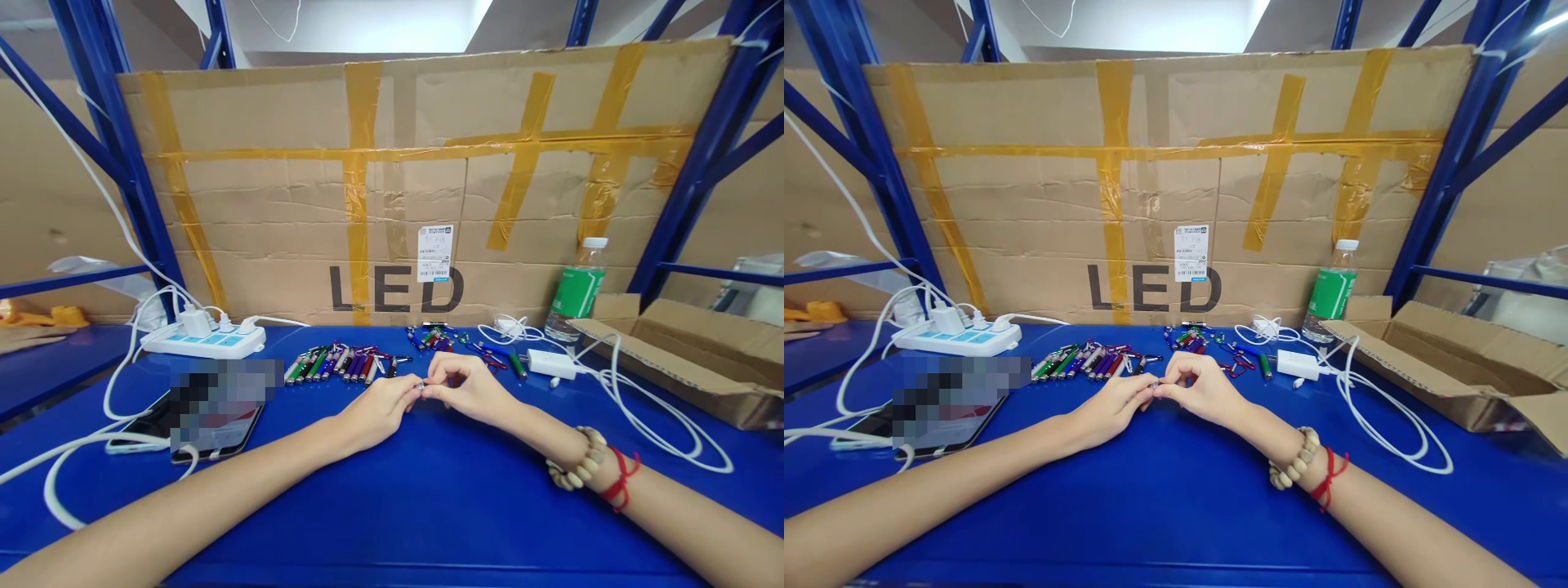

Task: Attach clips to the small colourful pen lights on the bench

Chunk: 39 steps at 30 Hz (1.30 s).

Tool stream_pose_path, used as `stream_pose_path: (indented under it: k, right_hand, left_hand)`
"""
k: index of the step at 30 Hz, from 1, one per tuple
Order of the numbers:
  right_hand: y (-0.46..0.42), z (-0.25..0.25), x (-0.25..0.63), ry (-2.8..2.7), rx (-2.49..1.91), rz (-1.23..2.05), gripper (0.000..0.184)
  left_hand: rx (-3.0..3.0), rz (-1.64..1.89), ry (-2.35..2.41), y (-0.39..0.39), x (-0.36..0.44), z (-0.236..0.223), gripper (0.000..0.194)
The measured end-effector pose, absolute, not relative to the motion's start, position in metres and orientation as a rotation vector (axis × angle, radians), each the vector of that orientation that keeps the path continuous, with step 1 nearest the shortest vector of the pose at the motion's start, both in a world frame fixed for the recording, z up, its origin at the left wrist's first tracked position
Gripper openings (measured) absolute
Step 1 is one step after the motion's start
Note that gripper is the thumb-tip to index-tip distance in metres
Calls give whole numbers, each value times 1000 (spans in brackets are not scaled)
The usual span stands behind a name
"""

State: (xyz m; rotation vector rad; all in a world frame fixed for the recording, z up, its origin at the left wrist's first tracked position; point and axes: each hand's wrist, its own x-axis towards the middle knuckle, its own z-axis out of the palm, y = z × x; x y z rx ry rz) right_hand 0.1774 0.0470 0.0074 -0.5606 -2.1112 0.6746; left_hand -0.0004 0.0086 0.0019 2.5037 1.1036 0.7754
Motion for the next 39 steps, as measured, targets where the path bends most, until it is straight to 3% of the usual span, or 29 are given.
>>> stream_pose_path:
  k: [16, 31, 39]
  right_hand:
    - [53, 3, 171, -1946, -798, 990, 36]
    - [54, 2, 170, -1951, -867, 934, 36]
    - [53, 2, 170, -1992, -887, 903, 38]
  left_hand:
    - [2525, 916, 1276, 8, 2, 3, 25]
    - [2517, 911, 1251, 7, 1, 4, 33]
    - [2538, 881, 1331, 7, 1, 5, 26]
